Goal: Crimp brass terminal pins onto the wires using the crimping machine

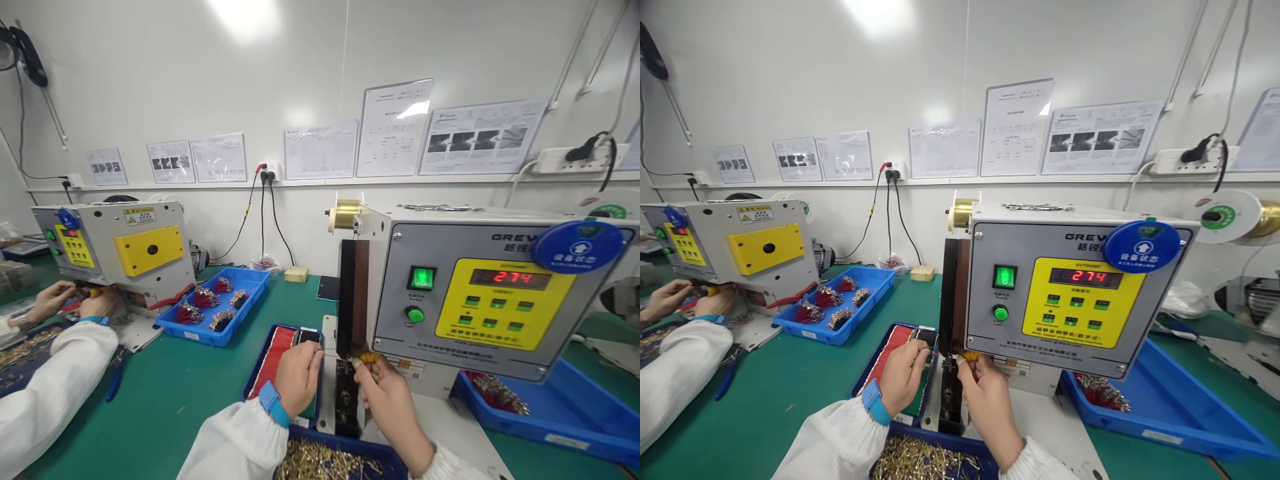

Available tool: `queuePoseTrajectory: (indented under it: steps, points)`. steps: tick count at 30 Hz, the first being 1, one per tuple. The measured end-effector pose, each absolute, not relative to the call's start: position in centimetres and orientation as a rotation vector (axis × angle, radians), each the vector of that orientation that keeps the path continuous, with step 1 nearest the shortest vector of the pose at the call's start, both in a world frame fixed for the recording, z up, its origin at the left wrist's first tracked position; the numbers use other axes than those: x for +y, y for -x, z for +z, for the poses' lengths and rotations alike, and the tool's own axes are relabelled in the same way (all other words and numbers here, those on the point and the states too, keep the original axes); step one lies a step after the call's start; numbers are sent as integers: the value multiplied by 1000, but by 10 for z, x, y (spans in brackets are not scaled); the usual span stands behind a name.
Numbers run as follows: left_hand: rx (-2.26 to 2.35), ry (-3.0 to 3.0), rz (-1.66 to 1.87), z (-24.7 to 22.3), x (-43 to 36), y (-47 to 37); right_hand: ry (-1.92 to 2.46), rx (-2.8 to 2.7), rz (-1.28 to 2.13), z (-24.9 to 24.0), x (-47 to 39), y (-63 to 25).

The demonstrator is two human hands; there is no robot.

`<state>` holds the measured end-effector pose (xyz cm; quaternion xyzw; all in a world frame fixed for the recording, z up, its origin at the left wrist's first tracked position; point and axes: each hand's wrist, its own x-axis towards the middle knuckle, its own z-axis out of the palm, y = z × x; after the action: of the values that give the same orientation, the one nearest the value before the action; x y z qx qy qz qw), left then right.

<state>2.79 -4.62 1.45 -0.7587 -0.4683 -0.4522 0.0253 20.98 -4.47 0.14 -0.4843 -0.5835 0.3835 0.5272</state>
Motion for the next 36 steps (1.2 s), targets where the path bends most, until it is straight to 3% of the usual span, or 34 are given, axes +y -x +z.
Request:
queuePoseTrajectory:
  steps: [13,36]
  points:
    - [-1313,2343,-1311,12,-47,-30,1119,-1444,766,6,-44,-212]
    - [-1339,2378,-1219,11,-47,-30,1172,-1514,828,-1,-42,-213]
